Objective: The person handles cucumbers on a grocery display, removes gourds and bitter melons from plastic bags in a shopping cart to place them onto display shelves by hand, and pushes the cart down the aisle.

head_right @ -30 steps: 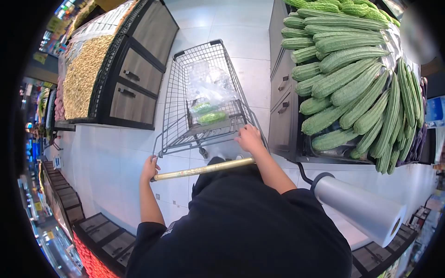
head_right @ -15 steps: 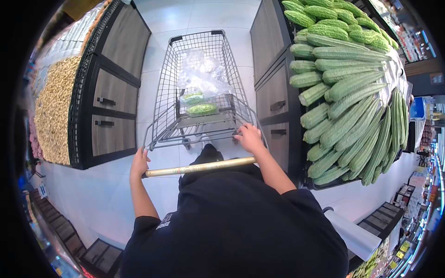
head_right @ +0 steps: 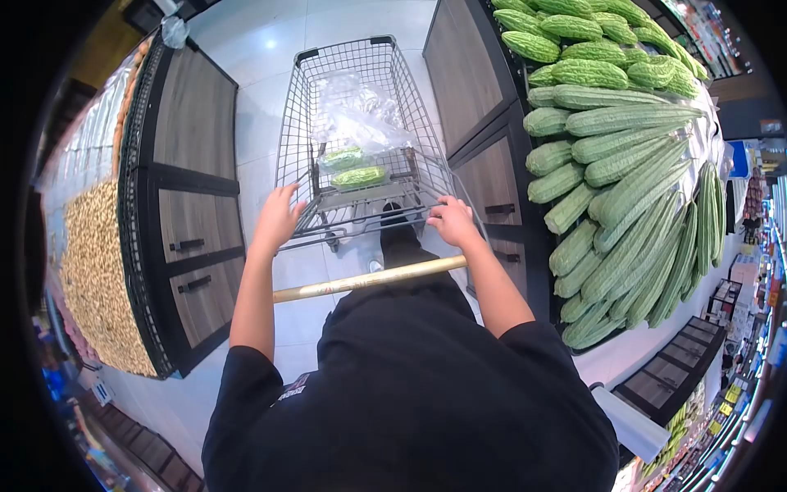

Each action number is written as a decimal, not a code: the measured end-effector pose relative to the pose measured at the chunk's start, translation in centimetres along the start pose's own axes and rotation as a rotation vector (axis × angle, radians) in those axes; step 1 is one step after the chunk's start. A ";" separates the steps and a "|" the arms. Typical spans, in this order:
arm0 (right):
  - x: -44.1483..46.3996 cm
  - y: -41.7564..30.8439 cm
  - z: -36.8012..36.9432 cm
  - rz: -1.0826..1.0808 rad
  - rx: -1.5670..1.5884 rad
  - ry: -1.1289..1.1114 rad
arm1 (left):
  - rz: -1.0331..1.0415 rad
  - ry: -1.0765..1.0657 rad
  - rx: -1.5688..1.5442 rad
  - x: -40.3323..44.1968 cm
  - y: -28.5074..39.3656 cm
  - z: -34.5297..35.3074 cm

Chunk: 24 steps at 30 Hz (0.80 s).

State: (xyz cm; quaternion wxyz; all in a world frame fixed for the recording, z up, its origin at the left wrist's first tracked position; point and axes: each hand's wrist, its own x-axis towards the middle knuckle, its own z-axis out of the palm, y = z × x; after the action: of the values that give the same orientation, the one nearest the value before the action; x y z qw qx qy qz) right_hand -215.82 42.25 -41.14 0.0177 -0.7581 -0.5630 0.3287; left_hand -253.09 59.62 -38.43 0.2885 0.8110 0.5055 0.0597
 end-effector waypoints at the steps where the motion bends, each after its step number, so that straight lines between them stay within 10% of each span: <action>1: 0.9 -0.2 -0.3 0.007 -0.003 0.006 | 0.010 -0.074 -0.003 2.2 0.3 0.2; 13: 12.3 -2.4 -8.4 0.022 0.059 0.049 | 0.072 -0.665 0.125 29.9 -5.5 12.3; 24: 18.9 -3.7 -13.2 0.062 0.149 0.022 | 0.135 -0.622 0.184 44.4 -10.0 28.2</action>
State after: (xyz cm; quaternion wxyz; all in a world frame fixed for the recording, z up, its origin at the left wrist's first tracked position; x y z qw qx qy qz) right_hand -209.26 64.46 -38.38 0.0701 -0.7752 -0.5132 0.3615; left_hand -228.62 89.31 -75.69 0.3498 0.8447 0.3416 -0.2177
